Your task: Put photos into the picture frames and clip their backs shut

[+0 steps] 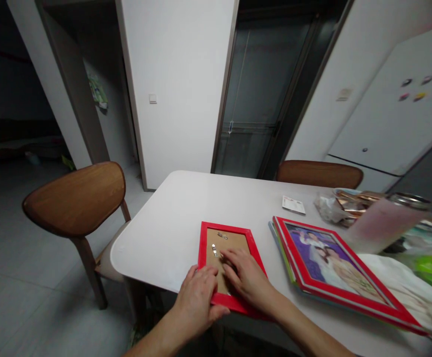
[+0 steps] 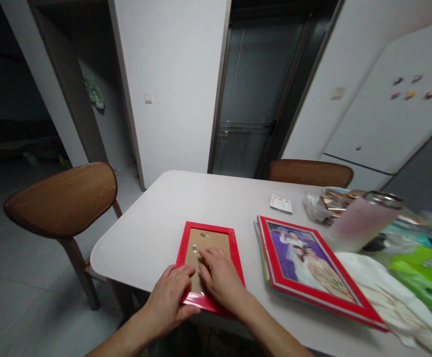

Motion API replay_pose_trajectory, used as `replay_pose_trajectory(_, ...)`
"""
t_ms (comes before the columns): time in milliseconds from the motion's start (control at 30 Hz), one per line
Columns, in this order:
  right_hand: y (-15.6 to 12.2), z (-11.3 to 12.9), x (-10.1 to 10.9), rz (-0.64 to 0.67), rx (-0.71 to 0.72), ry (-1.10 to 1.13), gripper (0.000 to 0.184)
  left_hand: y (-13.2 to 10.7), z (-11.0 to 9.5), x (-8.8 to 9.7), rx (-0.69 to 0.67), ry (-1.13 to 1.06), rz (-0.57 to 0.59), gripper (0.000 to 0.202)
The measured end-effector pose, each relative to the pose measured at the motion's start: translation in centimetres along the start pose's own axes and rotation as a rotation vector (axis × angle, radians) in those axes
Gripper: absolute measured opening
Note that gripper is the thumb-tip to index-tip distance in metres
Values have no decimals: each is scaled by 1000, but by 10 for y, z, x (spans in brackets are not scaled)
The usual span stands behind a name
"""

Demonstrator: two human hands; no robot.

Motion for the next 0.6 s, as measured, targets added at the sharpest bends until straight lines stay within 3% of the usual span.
replay_pose_trajectory(167,33,9,-20,47,0,-153,24,-1,0,4,22,-9,20,37)
replay_pose_trajectory(400,24,20,-24,118,113,-163,23,-1,2,2,29,-24,20,40)
replay_pose_trajectory(600,50,-21,-13,-7,-149,-70,26,-4,1,4,33,-22,22,47)
Point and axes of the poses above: each hand's wrist, its own y-axis towards the middle knuckle, its own x-axis out of the back of the hand, z = x × y, the point moved 7 cm from there along y, towards the middle knuckle, and after that the axes turned 5 degrees about -x, right-handed, at the moved point
